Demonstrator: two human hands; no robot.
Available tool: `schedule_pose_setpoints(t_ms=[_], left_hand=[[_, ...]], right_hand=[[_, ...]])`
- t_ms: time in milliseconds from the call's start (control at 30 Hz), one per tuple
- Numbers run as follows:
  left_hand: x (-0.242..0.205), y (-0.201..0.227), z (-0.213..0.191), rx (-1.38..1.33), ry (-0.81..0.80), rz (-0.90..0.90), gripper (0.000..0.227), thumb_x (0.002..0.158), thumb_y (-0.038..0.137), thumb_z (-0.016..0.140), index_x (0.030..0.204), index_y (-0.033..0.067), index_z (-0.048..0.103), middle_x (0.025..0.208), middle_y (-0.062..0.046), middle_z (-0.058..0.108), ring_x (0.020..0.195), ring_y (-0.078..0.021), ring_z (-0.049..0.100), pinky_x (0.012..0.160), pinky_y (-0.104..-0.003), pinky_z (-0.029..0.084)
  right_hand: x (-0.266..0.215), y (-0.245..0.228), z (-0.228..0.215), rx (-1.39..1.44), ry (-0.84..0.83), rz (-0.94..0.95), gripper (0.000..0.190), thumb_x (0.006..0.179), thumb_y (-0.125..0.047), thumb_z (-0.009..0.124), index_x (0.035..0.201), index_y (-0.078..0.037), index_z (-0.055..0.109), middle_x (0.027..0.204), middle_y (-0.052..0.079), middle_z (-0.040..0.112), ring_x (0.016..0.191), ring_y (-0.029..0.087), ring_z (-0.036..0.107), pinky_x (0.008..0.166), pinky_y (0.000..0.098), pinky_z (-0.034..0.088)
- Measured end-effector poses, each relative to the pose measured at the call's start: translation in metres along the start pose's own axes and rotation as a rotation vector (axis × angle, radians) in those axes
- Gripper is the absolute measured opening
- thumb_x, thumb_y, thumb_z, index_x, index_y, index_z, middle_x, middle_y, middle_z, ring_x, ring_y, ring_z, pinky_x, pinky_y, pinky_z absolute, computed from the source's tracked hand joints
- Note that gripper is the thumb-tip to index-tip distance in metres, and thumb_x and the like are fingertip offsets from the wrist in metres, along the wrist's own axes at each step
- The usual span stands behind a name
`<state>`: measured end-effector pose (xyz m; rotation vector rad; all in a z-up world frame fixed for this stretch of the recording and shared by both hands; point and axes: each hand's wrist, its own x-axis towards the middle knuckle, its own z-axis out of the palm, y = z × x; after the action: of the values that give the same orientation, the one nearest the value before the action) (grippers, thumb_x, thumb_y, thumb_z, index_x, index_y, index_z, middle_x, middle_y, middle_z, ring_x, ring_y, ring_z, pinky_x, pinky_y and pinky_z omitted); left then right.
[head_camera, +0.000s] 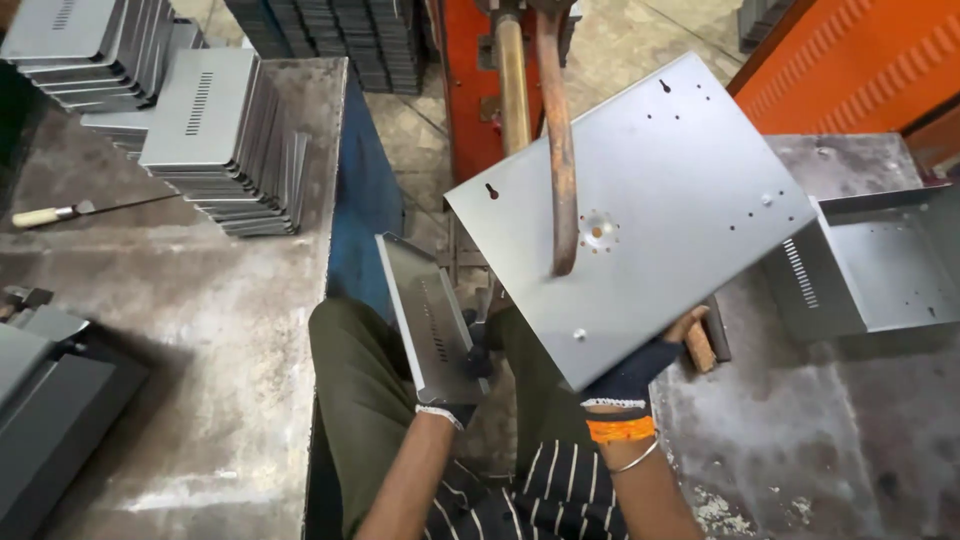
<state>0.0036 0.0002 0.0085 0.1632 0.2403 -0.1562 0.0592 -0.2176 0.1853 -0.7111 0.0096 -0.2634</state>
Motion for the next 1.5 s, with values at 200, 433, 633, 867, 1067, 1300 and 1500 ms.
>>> schedule_pose_setpoints(t_ms=[200, 433, 633, 867, 1067, 1300, 1500], left_hand=[[-0.002, -0.009, 0.015, 0.034, 0.129, -0.035, 0.040, 0.097, 0.046, 0.046, 0.113, 0.0137, 0.061, 0.089, -0.002, 0.064, 0.063, -0.0148, 0.050, 0.054, -0.030, 0.039], [0.036, -0.019, -0.079, -0.036, 0.116, -0.039, 0.033, 0.101, 0.041, 0.046, 0.112, 0.0126, 0.058, 0.091, -0.005, 0.059, 0.073, -0.0188, 0.052, 0.063, -0.030, 0.040], [0.035, -0.002, -0.060, -0.147, 0.082, -0.109, 0.040, 0.094, 0.048, 0.050, 0.105, 0.0108, 0.063, 0.082, -0.008, 0.060, 0.063, -0.0198, 0.051, 0.055, -0.033, 0.040], [0.057, 0.008, -0.112, 0.456, 0.018, 0.289, 0.041, 0.109, 0.050, 0.044, 0.101, 0.0111, 0.054, 0.091, -0.006, 0.056, 0.081, -0.0189, 0.056, 0.072, -0.033, 0.049], [0.036, -0.038, -0.030, 0.859, 0.018, 0.328, 0.056, 0.106, 0.062, 0.043, 0.080, 0.0121, 0.049, 0.069, -0.001, 0.045, 0.060, -0.0130, 0.047, 0.050, -0.026, 0.038], [0.003, -0.036, 0.144, 0.420, 0.567, 0.214, 0.060, 0.090, 0.076, 0.054, 0.074, 0.0182, 0.055, 0.058, -0.001, 0.045, 0.049, -0.0166, 0.047, 0.044, -0.033, 0.037], [0.012, -0.037, 0.152, 0.341, 0.577, 0.231, 0.061, 0.092, 0.072, 0.057, 0.083, 0.0121, 0.064, 0.068, -0.001, 0.059, 0.058, -0.0149, 0.055, 0.054, -0.032, 0.048]], right_hand=[[-0.022, -0.011, -0.002, -0.010, 0.056, 0.017, 0.077, 0.095, -0.062, 0.059, 0.149, -0.008, 0.044, 0.143, 0.008, 0.055, 0.129, 0.025, 0.057, 0.112, 0.0410, 0.047], [-0.042, -0.014, -0.058, -0.738, -0.128, 0.105, 0.055, 0.097, -0.035, 0.070, 0.140, -0.006, 0.053, 0.131, 0.008, 0.056, 0.122, 0.024, 0.058, 0.102, 0.0400, 0.050], [-0.041, -0.013, -0.054, -0.756, -0.159, 0.026, 0.049, 0.097, -0.024, 0.069, 0.140, -0.007, 0.052, 0.135, 0.010, 0.054, 0.126, 0.023, 0.055, 0.104, 0.0395, 0.048], [-0.039, -0.009, -0.064, -0.828, -0.350, -0.029, 0.050, 0.098, -0.031, 0.066, 0.140, -0.009, 0.051, 0.141, 0.004, 0.052, 0.129, 0.017, 0.052, 0.108, 0.0366, 0.044], [-0.030, -0.005, -0.068, -0.397, 0.076, 0.336, 0.045, 0.093, -0.029, 0.063, 0.133, -0.008, 0.058, 0.128, -0.001, 0.062, 0.122, 0.014, 0.057, 0.103, 0.0354, 0.045], [-0.033, -0.008, -0.057, -0.318, 0.142, 0.424, 0.044, 0.097, -0.031, 0.061, 0.134, -0.006, 0.060, 0.127, 0.007, 0.062, 0.118, 0.021, 0.058, 0.101, 0.0408, 0.046], [-0.025, -0.002, -0.101, -0.413, -0.003, 0.251, 0.046, 0.100, -0.022, 0.059, 0.140, -0.001, 0.057, 0.145, 0.008, 0.056, 0.136, 0.019, 0.050, 0.117, 0.0386, 0.037]])
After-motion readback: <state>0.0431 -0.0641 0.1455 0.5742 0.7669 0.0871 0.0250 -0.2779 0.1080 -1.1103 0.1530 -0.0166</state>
